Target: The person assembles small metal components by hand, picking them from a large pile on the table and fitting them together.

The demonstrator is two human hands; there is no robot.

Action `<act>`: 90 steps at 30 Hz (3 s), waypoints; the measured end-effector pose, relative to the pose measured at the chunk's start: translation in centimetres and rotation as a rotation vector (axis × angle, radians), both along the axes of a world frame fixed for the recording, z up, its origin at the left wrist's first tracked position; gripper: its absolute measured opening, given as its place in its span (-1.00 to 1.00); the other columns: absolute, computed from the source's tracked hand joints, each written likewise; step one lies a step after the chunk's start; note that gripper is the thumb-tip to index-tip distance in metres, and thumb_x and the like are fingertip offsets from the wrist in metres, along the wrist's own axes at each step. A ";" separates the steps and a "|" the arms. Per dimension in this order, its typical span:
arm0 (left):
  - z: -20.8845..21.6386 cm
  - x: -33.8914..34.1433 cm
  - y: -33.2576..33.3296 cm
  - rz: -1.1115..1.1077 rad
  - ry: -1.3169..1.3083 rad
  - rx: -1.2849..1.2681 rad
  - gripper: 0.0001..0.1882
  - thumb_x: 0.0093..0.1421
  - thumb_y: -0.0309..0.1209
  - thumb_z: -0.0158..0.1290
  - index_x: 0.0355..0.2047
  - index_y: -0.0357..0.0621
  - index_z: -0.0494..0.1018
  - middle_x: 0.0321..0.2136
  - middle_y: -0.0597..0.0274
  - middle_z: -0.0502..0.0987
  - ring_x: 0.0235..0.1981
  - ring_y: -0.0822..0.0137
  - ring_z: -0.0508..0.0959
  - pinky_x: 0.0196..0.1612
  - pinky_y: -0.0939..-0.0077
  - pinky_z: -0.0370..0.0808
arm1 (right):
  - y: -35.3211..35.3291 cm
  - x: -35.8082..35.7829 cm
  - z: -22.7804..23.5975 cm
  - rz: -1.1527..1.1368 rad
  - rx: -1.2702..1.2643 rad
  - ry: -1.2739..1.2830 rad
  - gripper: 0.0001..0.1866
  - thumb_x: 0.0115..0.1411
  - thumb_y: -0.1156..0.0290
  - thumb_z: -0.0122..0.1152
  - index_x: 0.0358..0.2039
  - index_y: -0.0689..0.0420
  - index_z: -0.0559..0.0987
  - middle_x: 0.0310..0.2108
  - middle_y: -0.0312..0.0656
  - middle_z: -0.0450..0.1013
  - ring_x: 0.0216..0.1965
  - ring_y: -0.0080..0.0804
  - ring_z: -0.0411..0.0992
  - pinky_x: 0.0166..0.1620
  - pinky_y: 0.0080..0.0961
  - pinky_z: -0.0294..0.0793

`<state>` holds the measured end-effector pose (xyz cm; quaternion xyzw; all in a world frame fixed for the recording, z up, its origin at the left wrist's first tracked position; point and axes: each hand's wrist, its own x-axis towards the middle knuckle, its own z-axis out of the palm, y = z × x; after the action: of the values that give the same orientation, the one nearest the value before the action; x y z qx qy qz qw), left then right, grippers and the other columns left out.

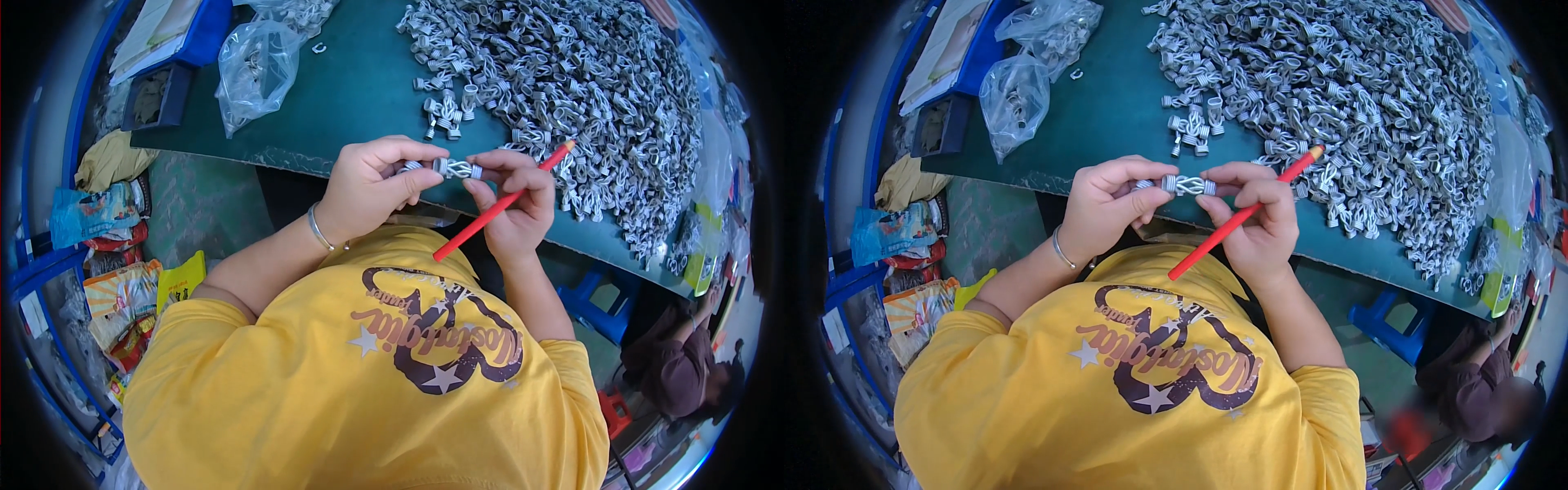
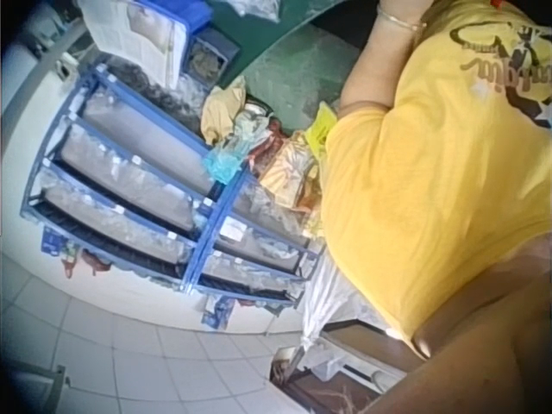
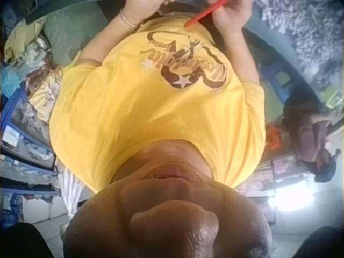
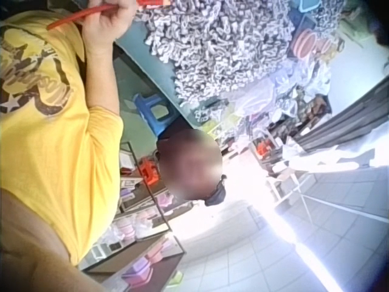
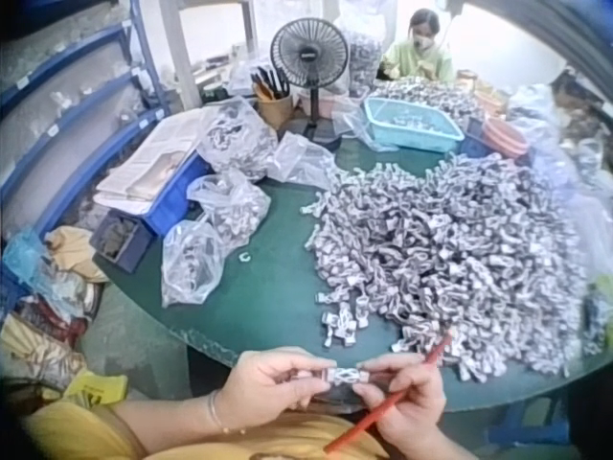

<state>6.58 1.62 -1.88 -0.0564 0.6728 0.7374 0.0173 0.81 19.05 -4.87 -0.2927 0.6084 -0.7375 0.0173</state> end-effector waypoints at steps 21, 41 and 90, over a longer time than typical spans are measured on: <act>-2.8 2.0 -3.0 -0.504 -0.784 0.490 -0.78 0.20 -0.46 -0.06 -0.19 -0.31 0.42 -0.36 0.14 0.52 -0.54 0.51 0.50 -0.53 0.79 0.41 | -2.7 -6.7 1.6 -0.247 0.707 0.705 -0.81 -0.09 0.62 0.19 -0.48 0.16 0.36 -0.45 -0.13 0.43 -0.41 -0.10 0.36 -0.35 -0.30 0.36; 1.6 0.0 -0.4 0.048 -0.157 0.047 -0.81 0.06 -0.53 0.12 -0.33 -0.37 0.40 -0.45 0.18 0.51 -0.46 0.39 0.55 -0.37 0.60 0.51 | 0.0 -0.8 1.4 0.214 -0.177 -0.290 -0.65 -0.03 0.84 0.12 -0.40 0.17 0.20 -0.19 0.03 0.36 -0.14 -0.30 0.43 -0.08 -0.46 0.49; -0.3 -0.1 -0.2 0.090 -0.177 0.149 -0.82 0.07 -0.60 0.09 -0.28 -0.29 0.43 -0.54 0.31 0.46 -0.65 0.64 0.35 -0.66 0.82 0.24 | 0.1 -0.6 1.2 0.070 -0.013 -0.345 -0.80 0.11 0.72 0.01 -0.38 0.19 0.22 -0.21 0.07 0.42 -0.23 -0.39 0.46 -0.26 -0.62 0.49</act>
<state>6.47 1.44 -2.17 -0.1499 0.6086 0.7777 0.0479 0.23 19.15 -3.70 -0.1828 0.5811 -0.7796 0.1451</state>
